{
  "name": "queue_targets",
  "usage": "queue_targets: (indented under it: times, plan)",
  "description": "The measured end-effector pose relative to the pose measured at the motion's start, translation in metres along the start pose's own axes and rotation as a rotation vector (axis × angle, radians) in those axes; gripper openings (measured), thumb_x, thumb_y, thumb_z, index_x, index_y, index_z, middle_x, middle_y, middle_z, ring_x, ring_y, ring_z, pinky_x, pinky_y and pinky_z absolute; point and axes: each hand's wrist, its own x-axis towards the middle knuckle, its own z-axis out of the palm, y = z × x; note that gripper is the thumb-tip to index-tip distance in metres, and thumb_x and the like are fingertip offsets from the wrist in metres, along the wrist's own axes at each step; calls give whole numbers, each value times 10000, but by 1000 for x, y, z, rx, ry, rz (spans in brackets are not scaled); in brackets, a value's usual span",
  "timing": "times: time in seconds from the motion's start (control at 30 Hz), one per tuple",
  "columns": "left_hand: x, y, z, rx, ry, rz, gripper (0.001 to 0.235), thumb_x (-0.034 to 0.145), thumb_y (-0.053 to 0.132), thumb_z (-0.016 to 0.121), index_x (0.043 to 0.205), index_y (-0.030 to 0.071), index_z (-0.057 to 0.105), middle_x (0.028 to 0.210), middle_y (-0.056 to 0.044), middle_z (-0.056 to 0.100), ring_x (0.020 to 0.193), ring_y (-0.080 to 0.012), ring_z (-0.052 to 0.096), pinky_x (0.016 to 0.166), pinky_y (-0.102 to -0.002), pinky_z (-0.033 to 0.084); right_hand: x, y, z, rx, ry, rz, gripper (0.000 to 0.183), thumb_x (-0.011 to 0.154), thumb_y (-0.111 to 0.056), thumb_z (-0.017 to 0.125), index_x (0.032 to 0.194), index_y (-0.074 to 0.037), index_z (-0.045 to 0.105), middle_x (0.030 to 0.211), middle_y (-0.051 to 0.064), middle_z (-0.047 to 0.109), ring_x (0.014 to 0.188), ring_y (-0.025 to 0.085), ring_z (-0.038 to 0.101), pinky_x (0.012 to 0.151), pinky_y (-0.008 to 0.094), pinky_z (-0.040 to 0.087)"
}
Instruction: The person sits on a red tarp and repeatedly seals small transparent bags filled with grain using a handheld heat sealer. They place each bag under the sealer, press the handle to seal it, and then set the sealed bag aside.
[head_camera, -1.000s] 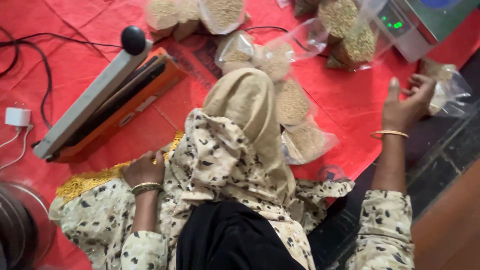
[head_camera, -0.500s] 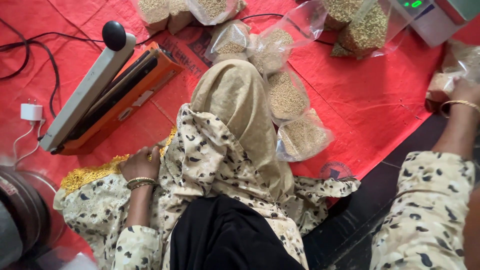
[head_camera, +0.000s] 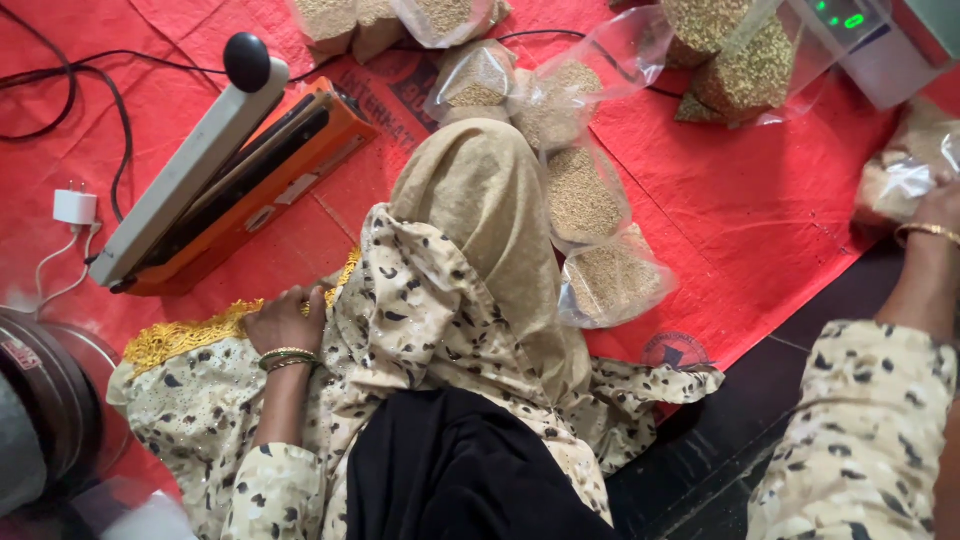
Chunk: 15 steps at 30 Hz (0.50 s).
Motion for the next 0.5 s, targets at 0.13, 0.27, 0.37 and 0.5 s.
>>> queue_targets:
  times: [0.13,0.27,0.37,0.5]
  plan:
    - [0,1,-3,-1,-11,-9,532,1043,568,404,995,168,750,899,-77,751,830,-257,700,886,-491,474,-20,13,-1,-8,24,-127,218,1072,-174,562,1100,-3,693,954,213,705,804,343,693,635,456,523]
    - [3,5,-7,22,-120,-40,547,1063,570,375,1024,173,749,901,-73,752,814,-236,700,895,-477,484,-64,21,-11,8,49,-286,125,1003,-124,652,993,-9,700,909,194,695,779,332,682,676,442,516]
    - [4,5,-11,24,-111,-35,546,1053,571,372,1030,178,751,905,-68,750,810,-227,695,873,-471,493,-101,6,-11,1,84,-409,84,951,-87,720,913,-13,705,876,180,687,760,325,673,707,431,510]
    - [2,8,-16,-34,-131,-39,528,1071,539,377,1019,173,754,883,-65,746,796,-212,686,878,-458,490,-164,-58,16,19,80,-482,249,1109,-74,694,869,-28,652,811,163,631,755,339,630,693,439,480]
